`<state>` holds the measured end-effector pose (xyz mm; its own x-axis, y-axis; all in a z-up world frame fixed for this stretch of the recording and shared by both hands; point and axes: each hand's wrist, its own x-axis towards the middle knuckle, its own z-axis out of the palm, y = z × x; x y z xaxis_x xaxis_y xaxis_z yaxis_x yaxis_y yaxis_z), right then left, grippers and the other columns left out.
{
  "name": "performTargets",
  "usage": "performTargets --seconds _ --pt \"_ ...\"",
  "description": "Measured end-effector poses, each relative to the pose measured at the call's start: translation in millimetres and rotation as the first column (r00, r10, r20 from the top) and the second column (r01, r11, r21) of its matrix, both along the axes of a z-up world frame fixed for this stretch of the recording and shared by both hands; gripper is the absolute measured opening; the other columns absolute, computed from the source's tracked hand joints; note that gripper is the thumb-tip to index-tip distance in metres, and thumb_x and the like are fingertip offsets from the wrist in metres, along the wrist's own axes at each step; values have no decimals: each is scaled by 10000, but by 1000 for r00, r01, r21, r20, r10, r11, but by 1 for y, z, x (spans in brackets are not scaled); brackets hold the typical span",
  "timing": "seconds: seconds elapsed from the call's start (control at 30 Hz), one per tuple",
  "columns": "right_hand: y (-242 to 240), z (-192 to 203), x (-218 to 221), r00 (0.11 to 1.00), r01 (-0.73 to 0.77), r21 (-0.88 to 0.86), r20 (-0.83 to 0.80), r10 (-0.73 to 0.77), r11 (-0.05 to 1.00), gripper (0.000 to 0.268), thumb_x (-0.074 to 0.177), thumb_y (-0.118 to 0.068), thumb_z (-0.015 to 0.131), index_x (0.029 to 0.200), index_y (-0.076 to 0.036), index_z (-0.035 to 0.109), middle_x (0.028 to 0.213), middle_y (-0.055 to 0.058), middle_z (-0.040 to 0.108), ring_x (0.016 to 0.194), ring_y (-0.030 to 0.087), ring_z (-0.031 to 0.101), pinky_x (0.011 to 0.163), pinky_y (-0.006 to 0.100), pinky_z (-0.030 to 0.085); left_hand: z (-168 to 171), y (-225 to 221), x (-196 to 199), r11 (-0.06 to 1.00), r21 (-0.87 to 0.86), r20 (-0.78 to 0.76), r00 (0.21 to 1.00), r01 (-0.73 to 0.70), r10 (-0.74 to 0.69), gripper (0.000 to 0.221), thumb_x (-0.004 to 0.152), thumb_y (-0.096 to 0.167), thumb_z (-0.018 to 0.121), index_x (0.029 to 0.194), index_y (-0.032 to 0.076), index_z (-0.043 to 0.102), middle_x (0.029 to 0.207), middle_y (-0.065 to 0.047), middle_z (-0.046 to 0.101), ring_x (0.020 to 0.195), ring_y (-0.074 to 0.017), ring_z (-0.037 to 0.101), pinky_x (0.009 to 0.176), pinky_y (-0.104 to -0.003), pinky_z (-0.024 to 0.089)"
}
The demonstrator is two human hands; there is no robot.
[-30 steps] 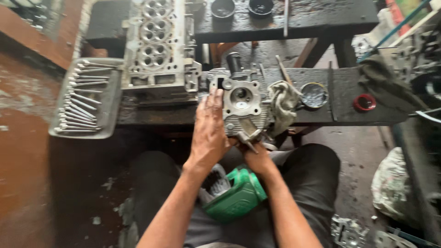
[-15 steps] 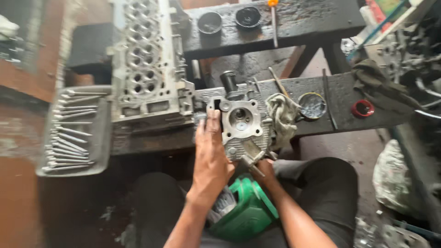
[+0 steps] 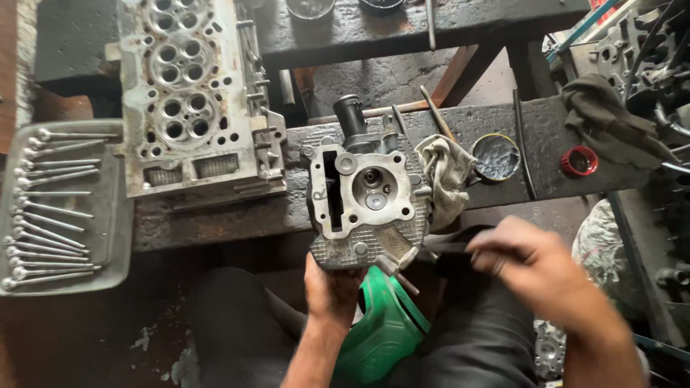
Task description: The person cleans a cylinder head component with a cloth, applies a substance from a small container to a valve stem, and inserts the valve into the cylinder head.
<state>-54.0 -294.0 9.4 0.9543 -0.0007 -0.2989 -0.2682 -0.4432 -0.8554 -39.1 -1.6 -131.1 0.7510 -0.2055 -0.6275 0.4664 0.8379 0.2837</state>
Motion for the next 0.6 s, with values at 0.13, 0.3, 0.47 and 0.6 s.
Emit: performTargets --seconds 0.13,0.3,0.47,0.6 --pt "-29 3 27 923 383 -212 121 -365 899 203 887 -77 764 1086 -44 757 891 74 744 743 141 625 651 297 492 21 -15 8 977 -210 68 996 -44 59 420 1046 432 476 1242 117 672 1173 -34 711 1071 -210 647 937 -392 467" --pt "-58 -31 59 768 618 -401 490 -412 676 139 961 -86 835 986 10 738 929 93 737 794 116 660 720 274 509 59 -20 20 963 -269 123 990 -26 61 524 996 525 463 1302 146 657 1246 -20 702 1157 -224 639 1033 -445 471" --pt "-64 -51 75 765 618 -494 556 -324 612 175 933 -88 875 983 20 747 920 126 695 791 162 655 706 311 509 61 -18 18 926 -377 90 994 -19 57 591 944 605 488 1306 168 654 1237 -20 709 1125 -241 652 1003 -450 487" --pt "-28 -21 75 727 611 -487 657 -199 625 151 963 -74 848 991 26 739 1015 152 629 782 197 631 666 319 501 49 -16 16 911 -411 66 995 -37 70 569 959 582 527 1312 156 660 1247 -37 704 1129 -244 652 983 -444 494"
